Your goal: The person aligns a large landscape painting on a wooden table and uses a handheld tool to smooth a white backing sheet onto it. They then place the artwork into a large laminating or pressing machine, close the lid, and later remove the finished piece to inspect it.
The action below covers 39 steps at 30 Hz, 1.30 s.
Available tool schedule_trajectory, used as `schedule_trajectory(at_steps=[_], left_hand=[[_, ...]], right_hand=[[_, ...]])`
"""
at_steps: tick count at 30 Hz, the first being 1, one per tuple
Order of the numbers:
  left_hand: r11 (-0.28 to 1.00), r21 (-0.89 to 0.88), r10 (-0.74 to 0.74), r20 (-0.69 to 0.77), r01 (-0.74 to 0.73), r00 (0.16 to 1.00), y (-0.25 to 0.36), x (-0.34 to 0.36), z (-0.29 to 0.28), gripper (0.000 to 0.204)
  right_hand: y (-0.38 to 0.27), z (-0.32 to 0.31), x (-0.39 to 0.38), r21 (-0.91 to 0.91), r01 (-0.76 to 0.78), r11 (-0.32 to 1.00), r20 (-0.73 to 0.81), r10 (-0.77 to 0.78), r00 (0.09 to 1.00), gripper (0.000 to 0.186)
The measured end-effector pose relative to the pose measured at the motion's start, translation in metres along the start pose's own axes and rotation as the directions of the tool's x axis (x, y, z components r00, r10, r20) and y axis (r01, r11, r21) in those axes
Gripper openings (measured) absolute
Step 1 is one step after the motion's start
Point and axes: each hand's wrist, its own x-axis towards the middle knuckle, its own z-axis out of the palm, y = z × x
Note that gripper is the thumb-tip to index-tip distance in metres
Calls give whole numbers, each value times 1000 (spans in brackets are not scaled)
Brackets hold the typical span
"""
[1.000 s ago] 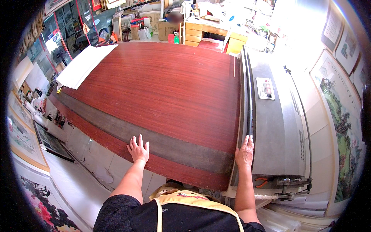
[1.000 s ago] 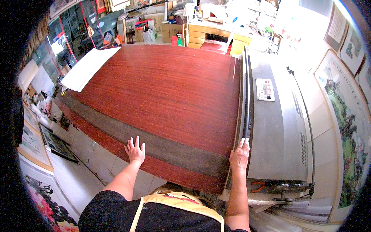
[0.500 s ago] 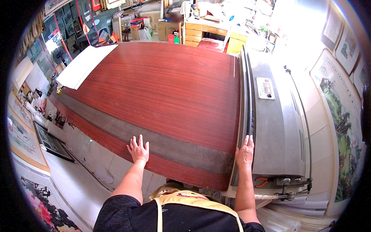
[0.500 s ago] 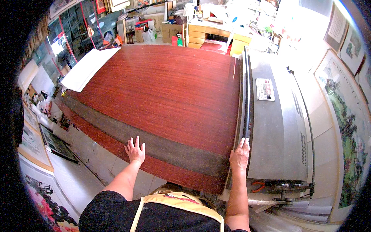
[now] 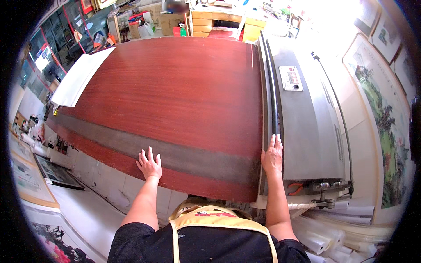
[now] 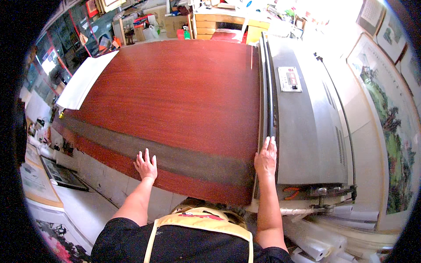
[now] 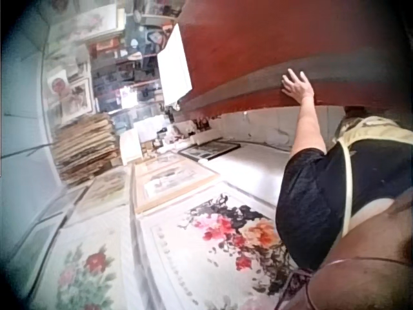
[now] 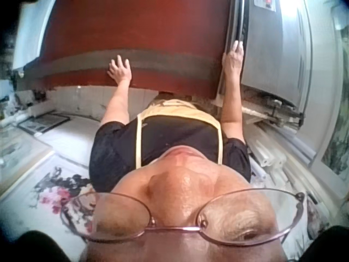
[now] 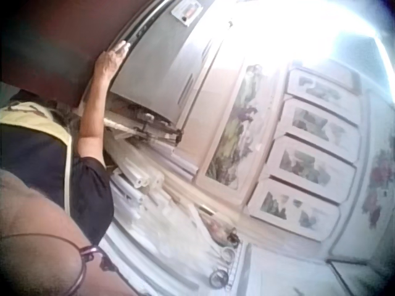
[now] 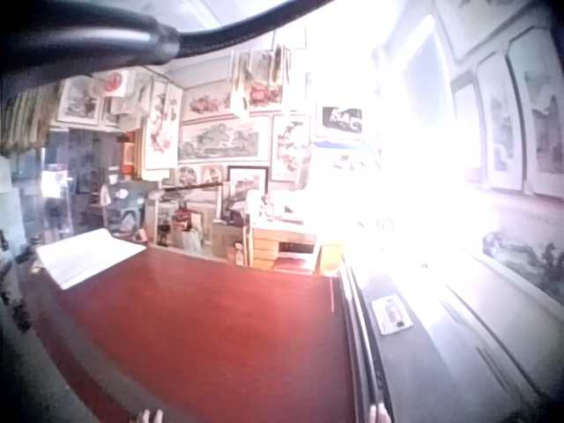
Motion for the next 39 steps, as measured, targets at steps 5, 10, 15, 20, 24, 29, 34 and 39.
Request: schedule_trajectory(at_steps=[5,10,15,20,24,29,34,39], left_hand=[[999,33,12,-16,-11,1000,-4,-1,6,61],[999,37,3,10,-3,1000,-1,1,7,61],[1000,23,-6,11,5,1000,-1,1,10,61],[1000,14,-9,12,9,1000,4,1,9,60],[1000,2,-10,6,10,1000,1,-3,6,60],[1000,-5,-17,-3,17,1000,2,-3,-1,62],[999,-39,-34,36,35,999,5,-3,-7,63],[998,-51,-43,63,46,997,6,-2,-12,63]], right_hand=[[-3,-2,1,4,-32,999,51,32,998,84],[3,1,1,-5,-20,1000,43,21,999,84],[4,3,3,19,-32,999,46,31,998,84],[11,10,3,-2,-8,1000,9,8,1000,85],[3,1,3,29,-31,999,35,30,999,83],[7,10,3,64,-61,996,4,61,998,82],[2,1,-1,56,-45,997,9,44,999,83],[6,7,0,47,-20,999,-8,21,1000,84]])
